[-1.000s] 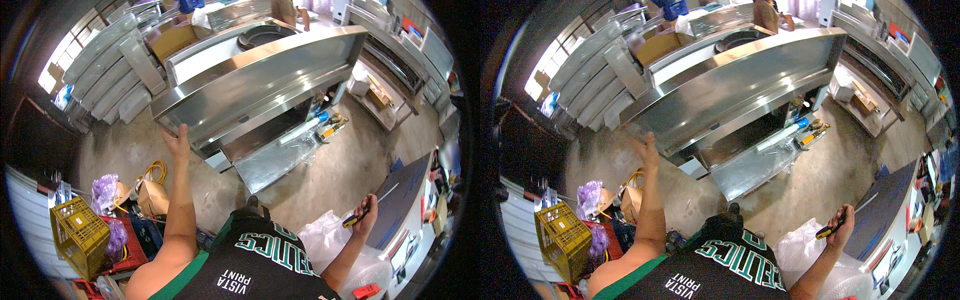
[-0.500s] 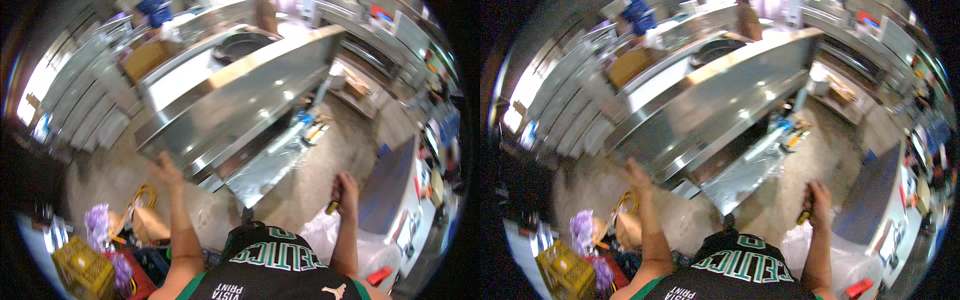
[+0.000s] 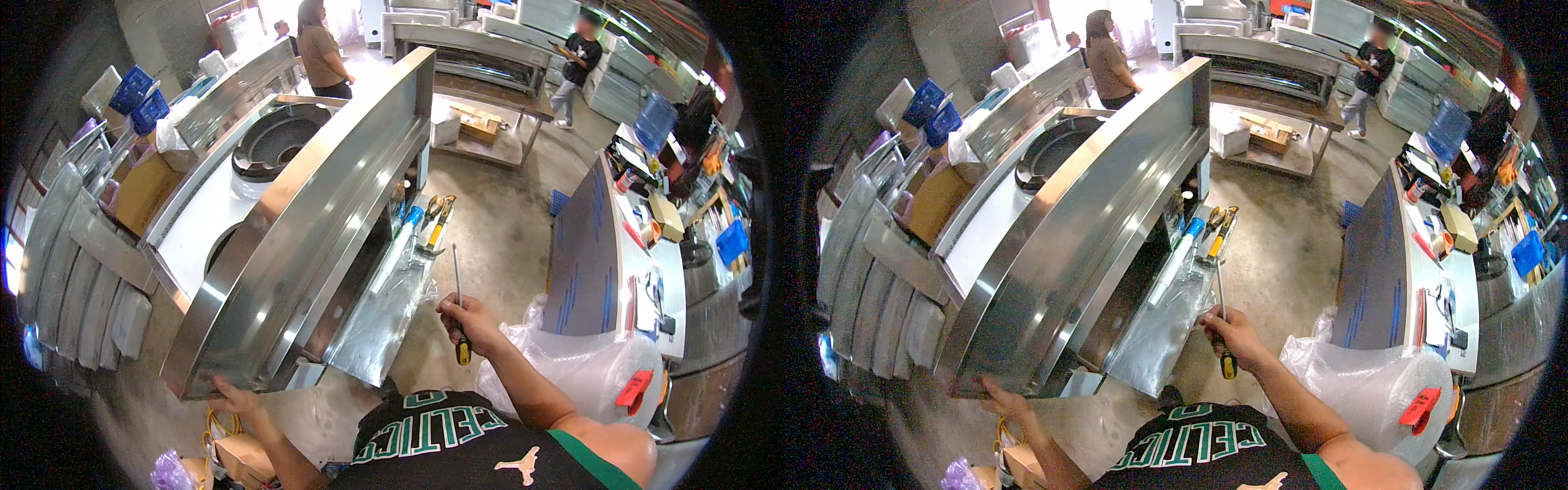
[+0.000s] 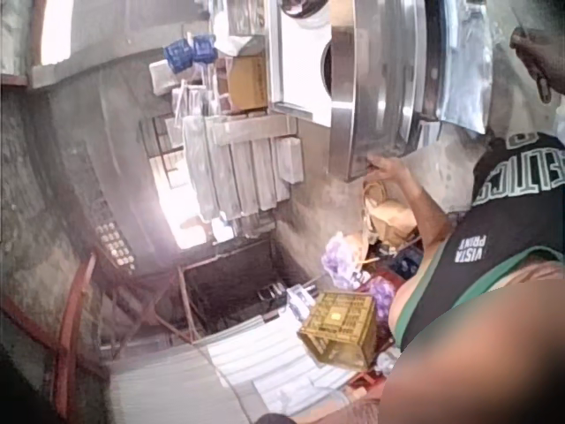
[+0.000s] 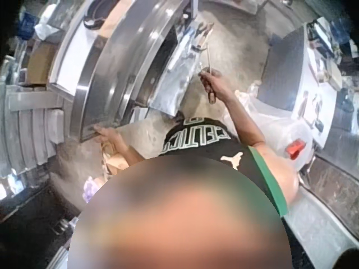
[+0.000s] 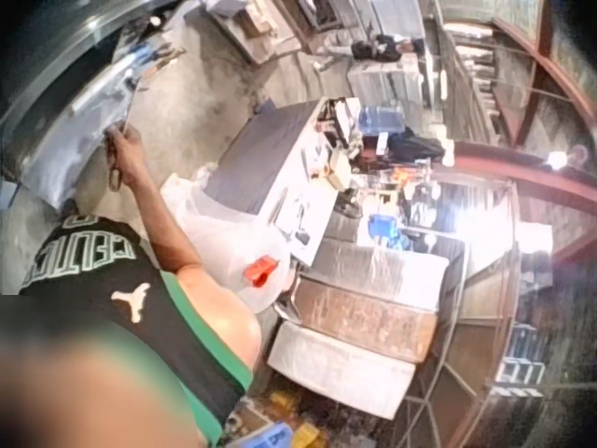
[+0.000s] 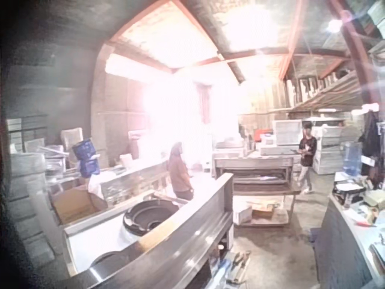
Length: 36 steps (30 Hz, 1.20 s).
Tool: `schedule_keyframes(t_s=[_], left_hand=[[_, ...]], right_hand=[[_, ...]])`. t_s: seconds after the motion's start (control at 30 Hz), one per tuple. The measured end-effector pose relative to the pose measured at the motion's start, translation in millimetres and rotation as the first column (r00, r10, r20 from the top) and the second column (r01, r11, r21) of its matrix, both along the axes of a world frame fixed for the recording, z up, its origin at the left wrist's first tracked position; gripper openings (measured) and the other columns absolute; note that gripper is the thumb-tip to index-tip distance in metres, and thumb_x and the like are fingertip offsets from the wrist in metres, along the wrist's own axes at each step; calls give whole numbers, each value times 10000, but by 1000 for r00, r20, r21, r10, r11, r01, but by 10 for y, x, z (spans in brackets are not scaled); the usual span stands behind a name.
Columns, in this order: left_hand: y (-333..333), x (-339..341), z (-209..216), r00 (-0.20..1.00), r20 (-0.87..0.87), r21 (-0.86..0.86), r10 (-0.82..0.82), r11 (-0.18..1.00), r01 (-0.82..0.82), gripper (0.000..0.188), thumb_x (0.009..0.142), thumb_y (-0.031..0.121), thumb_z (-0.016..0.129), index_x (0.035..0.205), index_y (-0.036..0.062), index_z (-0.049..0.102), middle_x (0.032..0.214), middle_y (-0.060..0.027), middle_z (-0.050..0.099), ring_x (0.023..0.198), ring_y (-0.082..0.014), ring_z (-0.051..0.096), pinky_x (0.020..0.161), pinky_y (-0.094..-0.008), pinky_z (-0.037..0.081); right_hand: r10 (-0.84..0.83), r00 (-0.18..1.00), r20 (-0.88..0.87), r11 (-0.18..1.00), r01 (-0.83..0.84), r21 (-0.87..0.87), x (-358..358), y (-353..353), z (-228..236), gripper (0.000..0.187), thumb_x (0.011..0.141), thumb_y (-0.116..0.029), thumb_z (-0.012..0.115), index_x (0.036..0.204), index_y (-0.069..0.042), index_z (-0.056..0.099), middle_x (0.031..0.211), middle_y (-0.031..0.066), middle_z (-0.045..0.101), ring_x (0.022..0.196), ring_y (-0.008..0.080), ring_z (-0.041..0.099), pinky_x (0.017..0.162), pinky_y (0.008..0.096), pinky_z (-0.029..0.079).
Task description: The person assembles a stainless steel kitchen cabinet by hammering a metal panel into place, then using a screwdriver to fasten screws along the edges. The person repeatedly adjusts the panel and tightens screws to secure the structure.
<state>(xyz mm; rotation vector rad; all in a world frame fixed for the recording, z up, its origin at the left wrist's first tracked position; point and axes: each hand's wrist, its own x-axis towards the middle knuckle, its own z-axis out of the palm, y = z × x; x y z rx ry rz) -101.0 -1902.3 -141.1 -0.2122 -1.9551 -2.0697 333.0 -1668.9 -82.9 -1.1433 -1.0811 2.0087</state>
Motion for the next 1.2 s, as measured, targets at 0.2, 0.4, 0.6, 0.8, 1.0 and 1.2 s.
schedule_keyframes(t_s=[0.2, 0.4, 0.6, 0.8, 1.0, 1.2], left_hand=[[5, 97, 391, 977, -214, -164, -20, 986, -16, 735, 1026, 438, 594, 1402, -152, 368, 1359, -289, 522, 1251, -346, 537, 1081, -443, 429], [359, 509, 1303, 613, -756, -212, 229, 800, -562, 603, 1067, 405, 518, 1419, -72, 409, 1448, -265, 470, 1340, -347, 494, 1120, -483, 411], [1644, 1518, 2383, 353, -926, -332, -134, 736, -590, 422, 1049, 348, 553, 1294, 7, 597, 1398, -186, 580, 1314, -361, 533, 1119, -490, 398], [4212, 1991, 2982, 476, -736, -676, -481, 552, -487, 603, 994, 574, 534, 1282, 52, 626, 1351, -209, 607, 1272, -390, 560, 1056, -496, 429], [5205, 1887, 2928, 790, -259, -966, -555, 132, -223, 747, 968, 724, 421, 1064, 36, 697, 905, -218, 721, 951, -424, 692, 835, -512, 512], [5144, 2321, 2871, 801, -290, -957, -523, 136, -257, 613, 948, 655, 550, 975, 55, 675, 838, -176, 708, 819, -385, 693, 718, -489, 501]], right_hand=[[9, 1000, 25, 986, -4, -168, 1, -20, -311, 221, 1035, -283, 603, 1005, -67, 639, 694, -8, 529, 521, 95, 485, 443, 260, 406], [-69, 998, -10, 984, 66, -166, 383, 615, -525, 200, 1027, -260, 595, 993, -63, 600, 727, 0, 542, 509, 86, 472, 447, 242, 407], [-128, 991, -23, 987, 125, -96, 1064, 1855, -647, 209, 1015, -266, 608, 980, -62, 638, 700, 10, 569, 491, 113, 499, 447, 282, 431], [-241, 965, -101, 970, 236, -59, 1809, 2899, -438, 185, 1013, -239, 605, 953, -64, 601, 706, 10, 565, 470, 93, 477, 443, 261, 427], [-260, 950, -174, 965, 250, -79, 2083, 3509, -575, 174, 1015, -226, 593, 948, -66, 579, 708, 12, 565, 455, 87, 454, 430, 265, 420], [-184, 979, -89, 975, 170, -144, 1848, 3956, -730, 186, 1016, -241, 601, 984, -58, 590, 708, 11, 564, 468, 85, 468, 435, 267, 429]])
